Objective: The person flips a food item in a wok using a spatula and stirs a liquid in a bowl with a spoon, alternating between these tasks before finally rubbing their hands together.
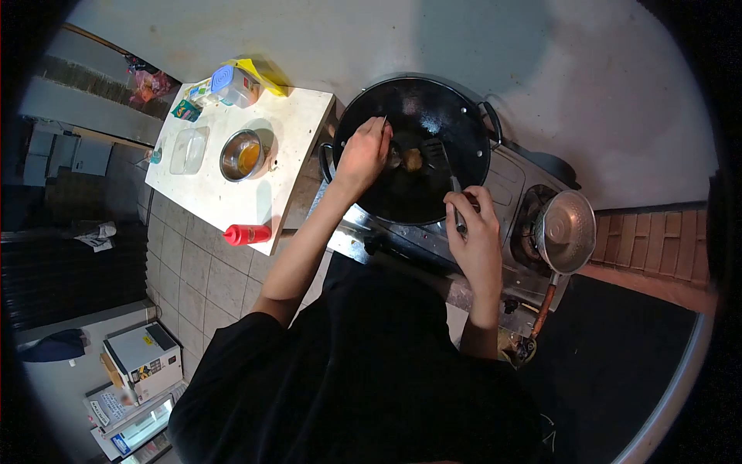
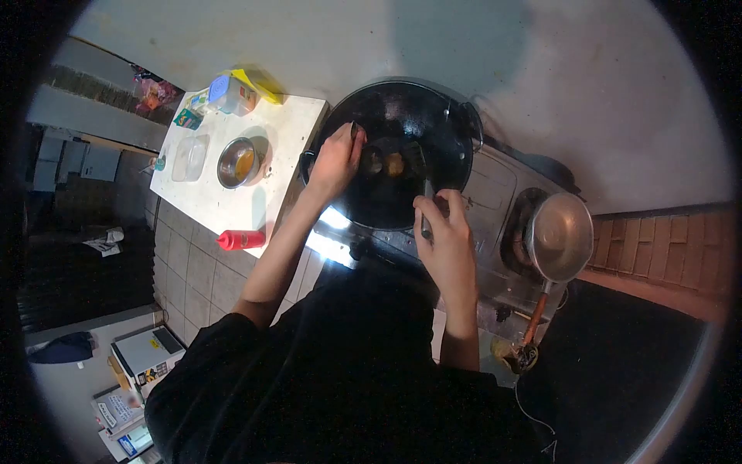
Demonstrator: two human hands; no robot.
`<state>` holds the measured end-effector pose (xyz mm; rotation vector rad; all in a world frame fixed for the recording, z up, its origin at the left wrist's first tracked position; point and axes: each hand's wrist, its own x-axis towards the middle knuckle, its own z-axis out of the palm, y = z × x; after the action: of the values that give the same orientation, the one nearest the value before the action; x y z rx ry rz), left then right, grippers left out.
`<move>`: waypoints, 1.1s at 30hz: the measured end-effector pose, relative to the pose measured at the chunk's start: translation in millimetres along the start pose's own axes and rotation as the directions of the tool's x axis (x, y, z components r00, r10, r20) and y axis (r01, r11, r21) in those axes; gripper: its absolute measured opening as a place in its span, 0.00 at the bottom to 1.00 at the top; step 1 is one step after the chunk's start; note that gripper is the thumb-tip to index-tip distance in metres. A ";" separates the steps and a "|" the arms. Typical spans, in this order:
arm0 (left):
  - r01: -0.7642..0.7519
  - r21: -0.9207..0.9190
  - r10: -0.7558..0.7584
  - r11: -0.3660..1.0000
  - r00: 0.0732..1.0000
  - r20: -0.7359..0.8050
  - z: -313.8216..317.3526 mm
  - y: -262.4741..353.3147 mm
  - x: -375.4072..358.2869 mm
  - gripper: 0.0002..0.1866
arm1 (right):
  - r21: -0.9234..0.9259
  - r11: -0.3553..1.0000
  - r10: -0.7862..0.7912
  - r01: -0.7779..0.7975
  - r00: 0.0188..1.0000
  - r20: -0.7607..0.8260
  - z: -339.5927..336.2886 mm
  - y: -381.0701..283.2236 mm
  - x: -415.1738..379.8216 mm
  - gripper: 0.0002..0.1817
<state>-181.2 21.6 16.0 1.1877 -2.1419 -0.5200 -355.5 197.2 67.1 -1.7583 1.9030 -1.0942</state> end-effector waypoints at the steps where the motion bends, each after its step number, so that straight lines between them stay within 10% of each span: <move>1: 0.014 0.000 -0.014 1.000 1.000 0.004 -0.4 -0.3 -0.3 0.10 | -0.009 1.000 -0.011 0.012 1.000 0.002 0.5 0.1 0.8 0.10; 33: -0.009 -0.012 0.009 1.000 1.000 -0.021 -0.8 -7.2 -3.8 0.09 | -0.011 1.000 -0.028 0.028 0.999 0.027 0.4 -6.8 3.2 0.10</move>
<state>-174.8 21.1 11.0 1.1712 -2.1225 -0.5133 -351.1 194.4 72.5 -1.8020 1.8782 -1.0661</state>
